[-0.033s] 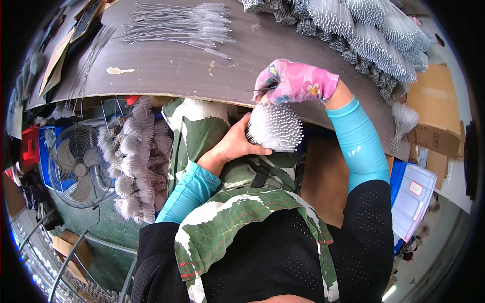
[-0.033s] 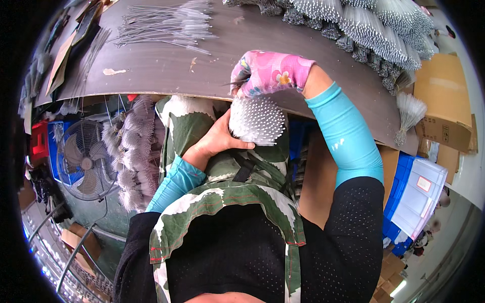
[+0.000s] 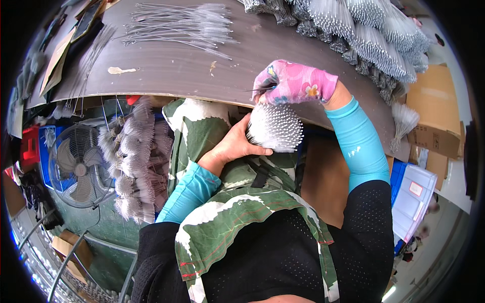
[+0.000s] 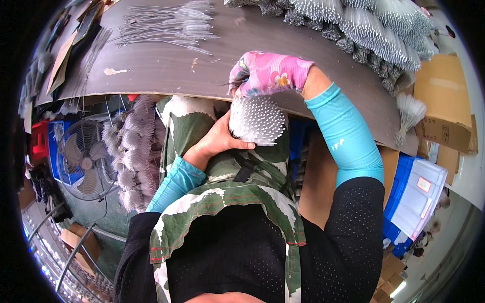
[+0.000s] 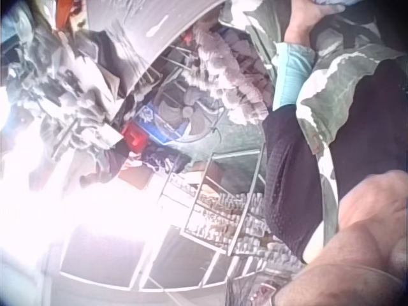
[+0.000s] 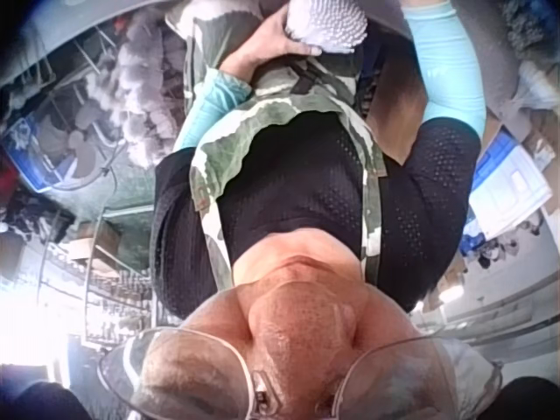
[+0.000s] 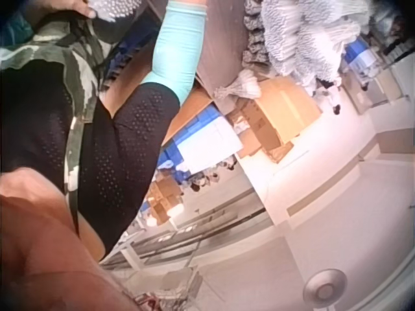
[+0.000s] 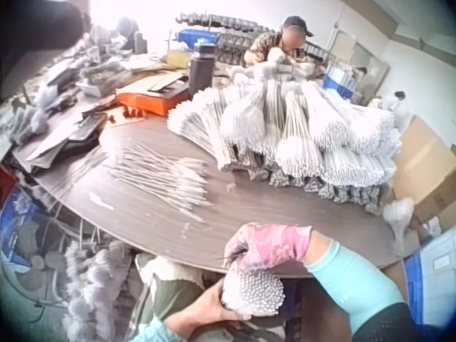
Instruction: The recorder is at a factory workbench, taking small white brush-like items from a pile, organizing them into bundles, trimming them with scissors, and placing them into a box.
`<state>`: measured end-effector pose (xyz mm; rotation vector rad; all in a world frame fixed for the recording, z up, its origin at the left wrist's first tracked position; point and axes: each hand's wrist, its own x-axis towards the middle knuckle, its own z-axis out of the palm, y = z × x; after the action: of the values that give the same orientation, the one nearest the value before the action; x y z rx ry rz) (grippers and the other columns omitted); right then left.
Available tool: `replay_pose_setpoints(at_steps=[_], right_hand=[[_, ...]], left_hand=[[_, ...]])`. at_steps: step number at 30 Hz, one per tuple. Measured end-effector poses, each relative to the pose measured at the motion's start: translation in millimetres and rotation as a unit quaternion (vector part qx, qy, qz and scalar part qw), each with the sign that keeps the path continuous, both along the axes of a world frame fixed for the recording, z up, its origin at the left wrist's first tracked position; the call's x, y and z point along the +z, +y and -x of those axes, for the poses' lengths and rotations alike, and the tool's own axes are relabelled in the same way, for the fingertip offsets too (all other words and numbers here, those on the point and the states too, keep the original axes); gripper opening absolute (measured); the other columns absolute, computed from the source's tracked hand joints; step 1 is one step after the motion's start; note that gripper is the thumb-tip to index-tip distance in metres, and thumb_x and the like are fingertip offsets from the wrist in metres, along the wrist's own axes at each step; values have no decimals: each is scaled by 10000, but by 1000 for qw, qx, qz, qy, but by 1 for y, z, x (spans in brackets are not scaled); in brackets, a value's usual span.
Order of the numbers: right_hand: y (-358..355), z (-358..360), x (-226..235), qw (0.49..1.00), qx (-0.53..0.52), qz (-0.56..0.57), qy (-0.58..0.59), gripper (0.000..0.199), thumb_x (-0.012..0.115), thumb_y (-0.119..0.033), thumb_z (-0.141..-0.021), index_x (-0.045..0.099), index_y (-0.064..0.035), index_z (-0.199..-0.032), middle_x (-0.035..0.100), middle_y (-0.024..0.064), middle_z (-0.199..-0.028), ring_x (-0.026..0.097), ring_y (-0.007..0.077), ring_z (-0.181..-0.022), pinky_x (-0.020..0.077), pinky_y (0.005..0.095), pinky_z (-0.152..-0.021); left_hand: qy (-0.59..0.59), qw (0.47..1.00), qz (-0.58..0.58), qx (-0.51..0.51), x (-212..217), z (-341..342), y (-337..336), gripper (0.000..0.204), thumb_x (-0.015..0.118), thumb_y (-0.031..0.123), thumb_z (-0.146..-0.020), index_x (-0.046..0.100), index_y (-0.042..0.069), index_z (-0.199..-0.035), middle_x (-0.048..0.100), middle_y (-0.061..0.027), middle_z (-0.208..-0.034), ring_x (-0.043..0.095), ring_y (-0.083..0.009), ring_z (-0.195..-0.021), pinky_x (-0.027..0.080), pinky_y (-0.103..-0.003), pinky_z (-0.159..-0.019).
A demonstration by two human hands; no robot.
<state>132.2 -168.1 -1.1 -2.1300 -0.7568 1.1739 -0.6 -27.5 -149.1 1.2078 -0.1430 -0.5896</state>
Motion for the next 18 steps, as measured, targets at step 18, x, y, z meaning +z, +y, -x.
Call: replay_pose_setpoints(at_steps=[18], right_hand=[[4,3,-37,871,-396,-284,-69,155,538,-149,-915,592,-25,-990,588,-7,-800,547,55,-705,432,188,-603]], left_hand=[[132,976,167,33,1,6,5,804,837,227,-629,423,4,-1281,547,-64,-1193,497,-165,-1106,364,-328,-986]])
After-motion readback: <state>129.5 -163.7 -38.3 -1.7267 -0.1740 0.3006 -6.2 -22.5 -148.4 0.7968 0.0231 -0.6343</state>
